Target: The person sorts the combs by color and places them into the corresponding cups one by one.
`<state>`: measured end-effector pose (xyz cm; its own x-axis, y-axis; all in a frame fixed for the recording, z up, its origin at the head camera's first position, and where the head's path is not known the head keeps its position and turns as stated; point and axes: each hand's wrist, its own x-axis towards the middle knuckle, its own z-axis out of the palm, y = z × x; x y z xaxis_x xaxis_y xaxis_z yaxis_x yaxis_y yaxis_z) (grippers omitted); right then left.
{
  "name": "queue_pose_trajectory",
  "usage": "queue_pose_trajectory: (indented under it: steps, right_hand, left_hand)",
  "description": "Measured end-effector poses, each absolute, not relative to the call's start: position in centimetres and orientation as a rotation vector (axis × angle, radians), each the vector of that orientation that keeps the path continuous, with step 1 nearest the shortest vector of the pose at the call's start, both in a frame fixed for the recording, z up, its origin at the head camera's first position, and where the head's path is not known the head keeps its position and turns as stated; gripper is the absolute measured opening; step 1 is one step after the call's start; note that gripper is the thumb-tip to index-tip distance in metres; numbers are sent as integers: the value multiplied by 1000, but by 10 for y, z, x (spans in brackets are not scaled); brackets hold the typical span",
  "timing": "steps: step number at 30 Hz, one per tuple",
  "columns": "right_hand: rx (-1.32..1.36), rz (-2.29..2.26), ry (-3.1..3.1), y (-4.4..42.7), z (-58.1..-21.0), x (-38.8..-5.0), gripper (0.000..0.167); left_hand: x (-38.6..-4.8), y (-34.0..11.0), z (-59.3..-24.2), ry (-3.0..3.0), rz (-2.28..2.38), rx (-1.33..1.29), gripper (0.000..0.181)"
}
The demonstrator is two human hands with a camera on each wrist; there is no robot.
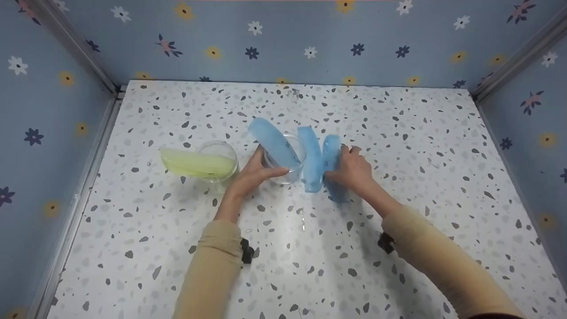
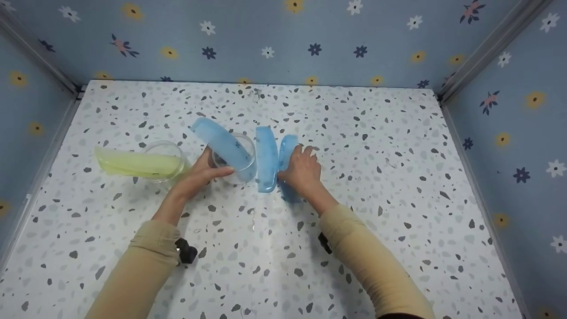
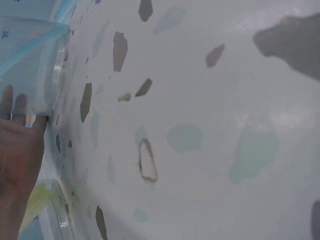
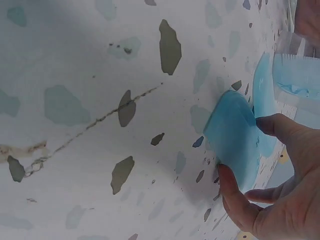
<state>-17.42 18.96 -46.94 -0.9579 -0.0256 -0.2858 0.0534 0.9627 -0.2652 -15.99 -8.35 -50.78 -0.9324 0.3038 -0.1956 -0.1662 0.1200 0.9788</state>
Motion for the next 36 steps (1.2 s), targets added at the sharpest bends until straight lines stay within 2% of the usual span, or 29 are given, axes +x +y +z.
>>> queue_pose_trajectory:
  steps: [13,21,36]
  right_hand:
    - [92,-425,2728,187,-463,-178,89]
    - [147,-514,2692,189,-461,-179,96]
    - [105,-659,2824,188,-444,-186,101]
  left_hand:
    - [-160,-81,-506,2032,1887,124,117]
    - [-160,-82,-506,1997,1921,147,115]
    - [-159,-82,-506,2007,1895,83,116]
